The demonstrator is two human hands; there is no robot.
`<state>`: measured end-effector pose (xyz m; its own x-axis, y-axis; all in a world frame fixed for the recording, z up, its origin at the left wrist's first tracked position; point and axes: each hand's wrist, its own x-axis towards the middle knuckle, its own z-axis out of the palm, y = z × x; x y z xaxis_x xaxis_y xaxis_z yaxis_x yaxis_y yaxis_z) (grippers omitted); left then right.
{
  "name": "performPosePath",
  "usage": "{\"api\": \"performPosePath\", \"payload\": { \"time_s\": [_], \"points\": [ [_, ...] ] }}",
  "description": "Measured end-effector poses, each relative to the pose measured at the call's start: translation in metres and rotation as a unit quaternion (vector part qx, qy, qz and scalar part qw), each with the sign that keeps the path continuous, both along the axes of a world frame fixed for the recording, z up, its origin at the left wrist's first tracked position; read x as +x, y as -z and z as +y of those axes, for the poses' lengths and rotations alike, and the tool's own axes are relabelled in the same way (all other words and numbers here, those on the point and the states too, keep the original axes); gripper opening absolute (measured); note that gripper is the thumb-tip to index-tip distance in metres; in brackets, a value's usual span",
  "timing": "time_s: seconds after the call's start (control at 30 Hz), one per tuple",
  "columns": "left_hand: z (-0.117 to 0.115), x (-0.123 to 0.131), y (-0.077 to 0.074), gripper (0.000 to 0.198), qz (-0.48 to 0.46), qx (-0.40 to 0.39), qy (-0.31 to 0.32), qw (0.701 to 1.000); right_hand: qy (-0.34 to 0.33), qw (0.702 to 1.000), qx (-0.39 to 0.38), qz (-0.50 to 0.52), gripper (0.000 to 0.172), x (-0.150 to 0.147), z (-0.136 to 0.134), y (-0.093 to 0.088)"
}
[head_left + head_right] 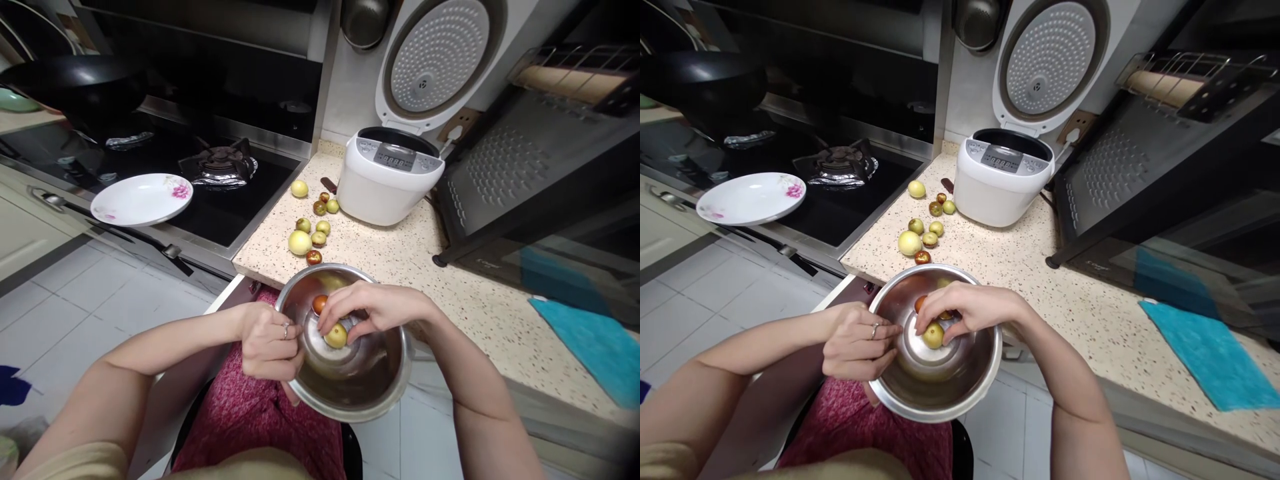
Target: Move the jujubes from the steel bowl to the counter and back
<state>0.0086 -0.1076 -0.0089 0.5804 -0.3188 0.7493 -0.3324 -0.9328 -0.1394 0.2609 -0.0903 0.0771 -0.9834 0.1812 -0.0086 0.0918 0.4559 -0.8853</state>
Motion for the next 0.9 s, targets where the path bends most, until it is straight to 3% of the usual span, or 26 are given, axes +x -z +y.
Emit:
{"api": "performPosePath", "payload": {
  "time_s": [0.1,0.17,0.23,0.33,0.4,0.47,0.53,0.7,0.9],
  "points": [
    [0.002,0.001,0.012,0.05,0.05,-0.148,-0.056,0.986,0.05,0.998,-0.014,0.046,0.027,0.002,0.004,-0.001],
    [0.002,0.002,0.018,0.054,0.09,-0.204,-0.101,0.97,0.152,0.984,0.004,0.097,0.021,0.005,0.01,0.001],
    [0.002,0.003,0.019,0.057,0.094,-0.192,-0.114,0.97,0.289,0.945,0.051,0.144,0.016,0.009,0.019,0.007],
    [0.0,0.006,0.012,0.058,-0.008,-0.049,-0.048,0.998,0.422,0.88,0.135,0.169,0.017,0.012,0.035,0.022],
    [-0.001,0.006,0.005,0.06,-0.085,0.064,-0.013,0.994,0.429,0.873,0.173,0.157,0.019,0.011,0.045,0.033],
    [-0.003,0.005,0.0,0.061,-0.115,0.119,-0.021,0.986,0.404,0.879,0.199,0.153,0.021,0.008,0.052,0.044],
    [-0.005,0.003,-0.001,0.059,-0.098,0.118,-0.024,0.988,0.376,0.885,0.223,0.158,0.024,0.004,0.055,0.052],
    [-0.01,0.0,0.001,0.053,-0.021,0.027,0.001,0.999,0.339,0.887,0.274,0.151,0.031,-0.005,0.056,0.063],
    [-0.012,0.007,-0.011,0.055,-0.103,0.162,-0.001,0.981,0.326,0.893,0.269,0.157,0.032,-0.014,0.059,0.077]
  ]
}}
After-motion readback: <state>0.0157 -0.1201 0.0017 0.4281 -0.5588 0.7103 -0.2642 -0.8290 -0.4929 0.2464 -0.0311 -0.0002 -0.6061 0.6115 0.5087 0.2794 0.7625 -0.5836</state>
